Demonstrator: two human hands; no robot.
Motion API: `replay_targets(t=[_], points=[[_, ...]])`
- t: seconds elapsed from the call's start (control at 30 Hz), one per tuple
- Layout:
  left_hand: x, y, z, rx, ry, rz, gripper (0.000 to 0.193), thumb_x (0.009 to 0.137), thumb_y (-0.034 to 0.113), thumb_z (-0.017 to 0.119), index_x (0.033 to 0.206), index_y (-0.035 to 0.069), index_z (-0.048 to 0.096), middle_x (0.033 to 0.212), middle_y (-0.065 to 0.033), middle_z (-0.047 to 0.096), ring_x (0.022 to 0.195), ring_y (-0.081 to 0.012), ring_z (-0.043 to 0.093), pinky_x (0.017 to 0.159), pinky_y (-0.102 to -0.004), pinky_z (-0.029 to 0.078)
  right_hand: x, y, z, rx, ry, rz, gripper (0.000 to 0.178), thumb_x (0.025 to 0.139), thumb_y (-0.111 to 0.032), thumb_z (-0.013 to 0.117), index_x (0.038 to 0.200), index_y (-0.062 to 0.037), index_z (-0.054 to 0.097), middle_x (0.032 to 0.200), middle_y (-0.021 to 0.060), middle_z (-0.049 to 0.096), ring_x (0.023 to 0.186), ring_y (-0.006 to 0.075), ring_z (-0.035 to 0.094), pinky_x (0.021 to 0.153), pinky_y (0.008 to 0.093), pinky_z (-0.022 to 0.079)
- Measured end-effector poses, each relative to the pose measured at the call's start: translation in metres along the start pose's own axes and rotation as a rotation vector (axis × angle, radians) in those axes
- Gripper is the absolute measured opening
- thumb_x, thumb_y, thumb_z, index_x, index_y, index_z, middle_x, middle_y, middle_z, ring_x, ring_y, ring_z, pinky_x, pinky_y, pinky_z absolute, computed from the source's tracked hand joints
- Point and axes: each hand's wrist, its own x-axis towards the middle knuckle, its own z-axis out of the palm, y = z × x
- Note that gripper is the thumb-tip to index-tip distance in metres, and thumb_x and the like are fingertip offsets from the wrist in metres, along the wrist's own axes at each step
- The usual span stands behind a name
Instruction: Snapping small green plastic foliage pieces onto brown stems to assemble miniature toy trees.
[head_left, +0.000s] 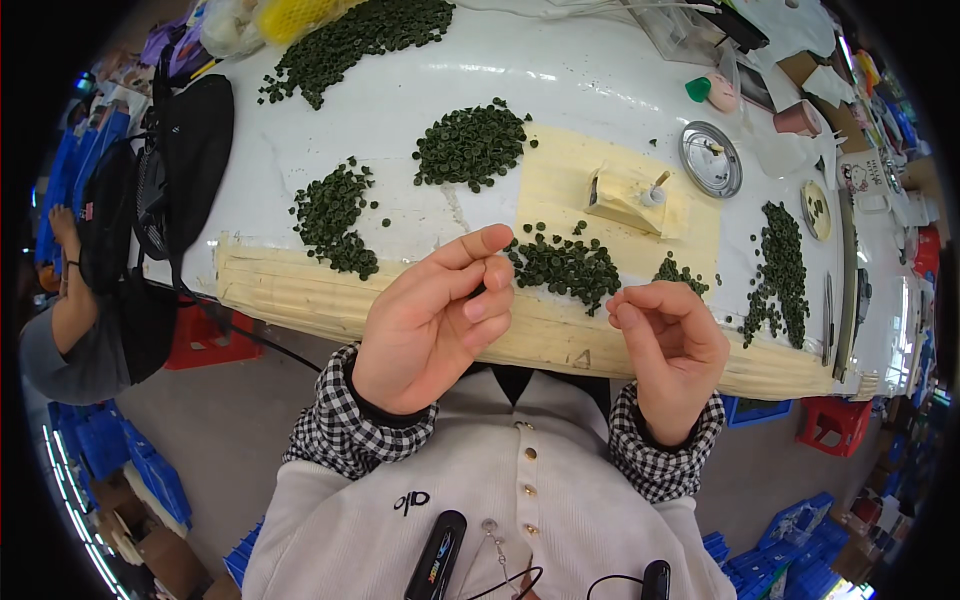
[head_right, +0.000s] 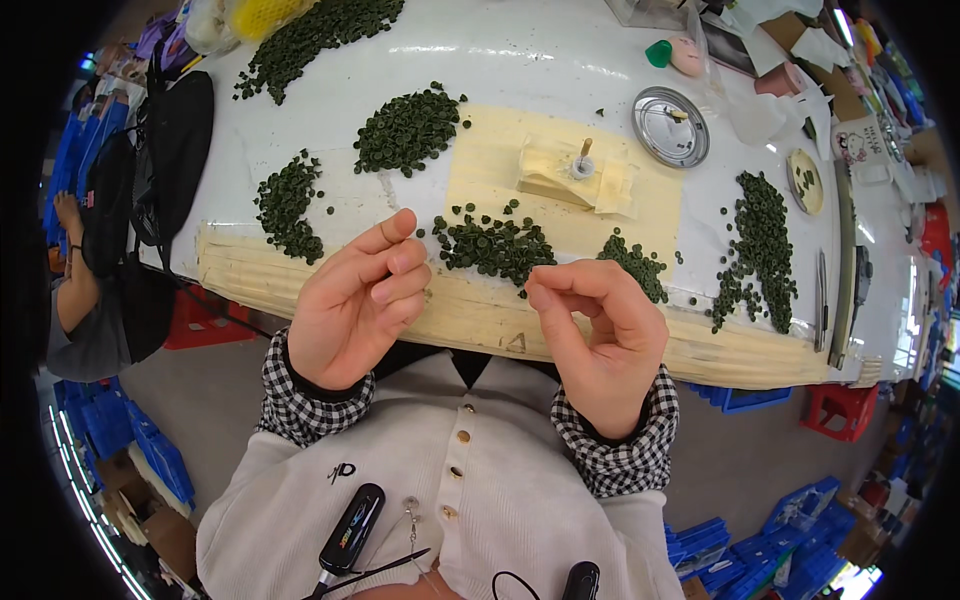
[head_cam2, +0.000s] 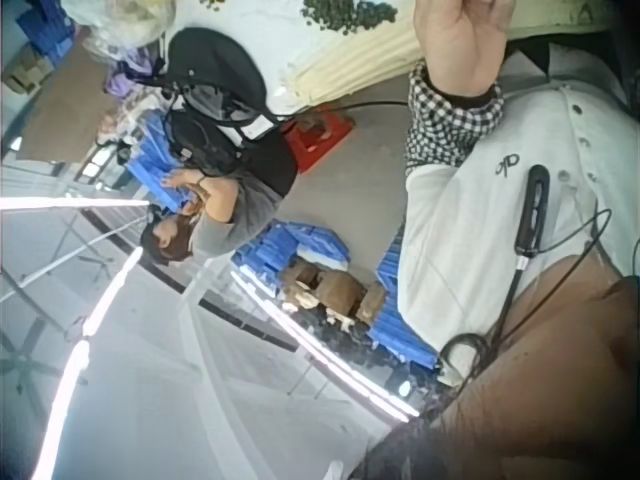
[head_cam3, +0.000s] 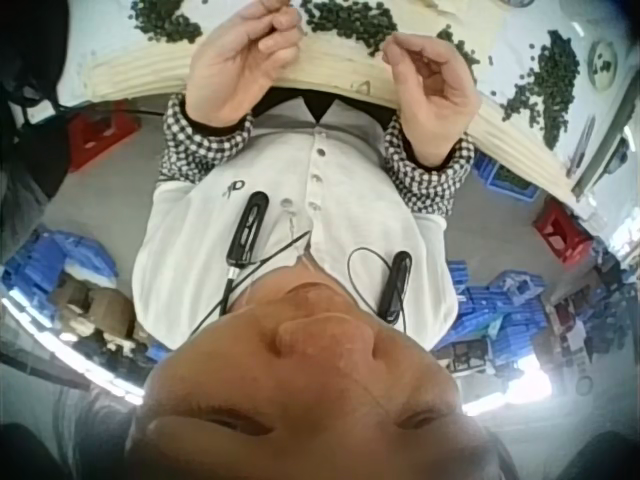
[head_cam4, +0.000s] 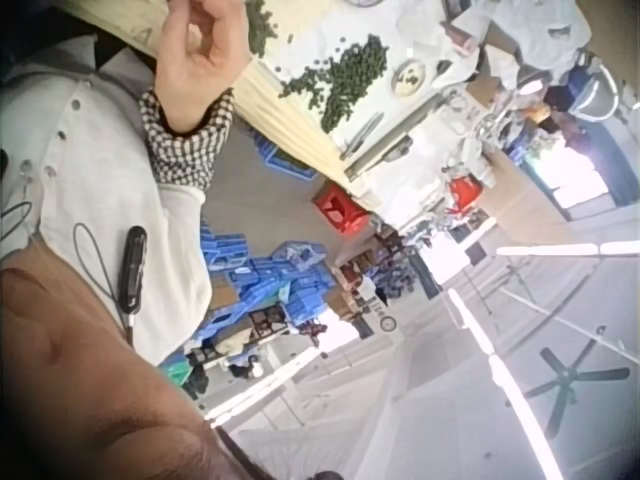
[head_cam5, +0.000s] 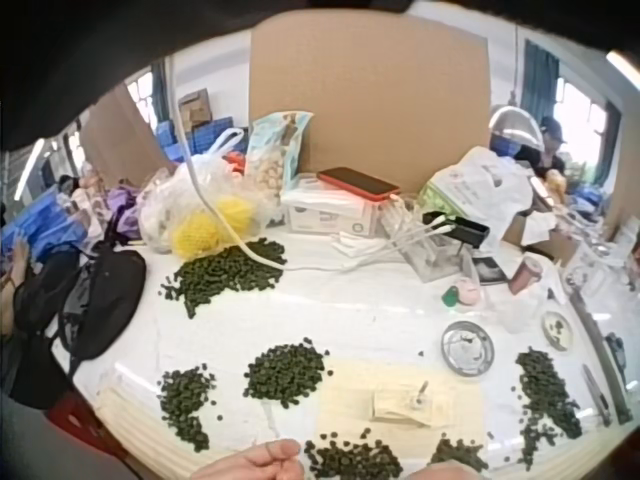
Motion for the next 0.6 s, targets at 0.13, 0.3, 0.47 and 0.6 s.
replay_targets(t=[0.13,0.3,0.47,0.6], points=[[-0.001,-0.002,-0.010,0.069,-0.134,0.054,0.020,0.097,0.011,0.035,0.111,0.004,0.047,0.078,-0.0031,0.051,0.055,-0.0055,0.032,0.049,-0.0184,0.029,0.000,-0.002,0.002,0.022,0.014,0.043,0.017,0.079,0.010,0.060,0.096,0.0058,0.060,0.091,0.0103,0.063,0.083,0.0133,0.062,0.074,0.0223,0.050],[0.003,-0.002,-0.027,0.087,-0.413,0.037,0.020,0.098,0.017,0.039,0.105,0.001,0.050,0.079,-0.0047,0.055,0.058,-0.0048,0.035,0.052,-0.0184,0.030,-0.001,-0.006,0.003,0.049,0.033,0.099,0.015,0.080,0.009,0.060,0.095,0.0059,0.060,0.090,0.0104,0.064,0.082,0.0129,0.063,0.074,0.0225,0.050],[0.006,-0.009,-0.027,0.179,-0.317,0.091,0.017,0.095,0.014,0.045,0.100,0.000,0.054,0.082,-0.0028,0.053,0.059,-0.0046,0.032,0.052,-0.0179,0.028,0.000,-0.001,-0.001,0.053,-0.004,0.045,0.014,0.081,0.007,0.060,0.095,0.0062,0.060,0.088,0.0106,0.065,0.082,0.0131,0.063,0.074,0.0227,0.050],[0.004,-0.010,-0.021,0.216,-0.254,0.049,0.020,0.092,0.009,0.049,0.108,-0.002,0.055,0.085,-0.0037,0.054,0.062,-0.0045,0.034,0.055,-0.0181,0.030,-0.001,-0.004,0.000,0.082,-0.021,0.109,0.015,0.081,0.007,0.060,0.097,0.0063,0.060,0.090,0.0116,0.066,0.084,0.0138,0.063,0.076,0.0230,0.050]])
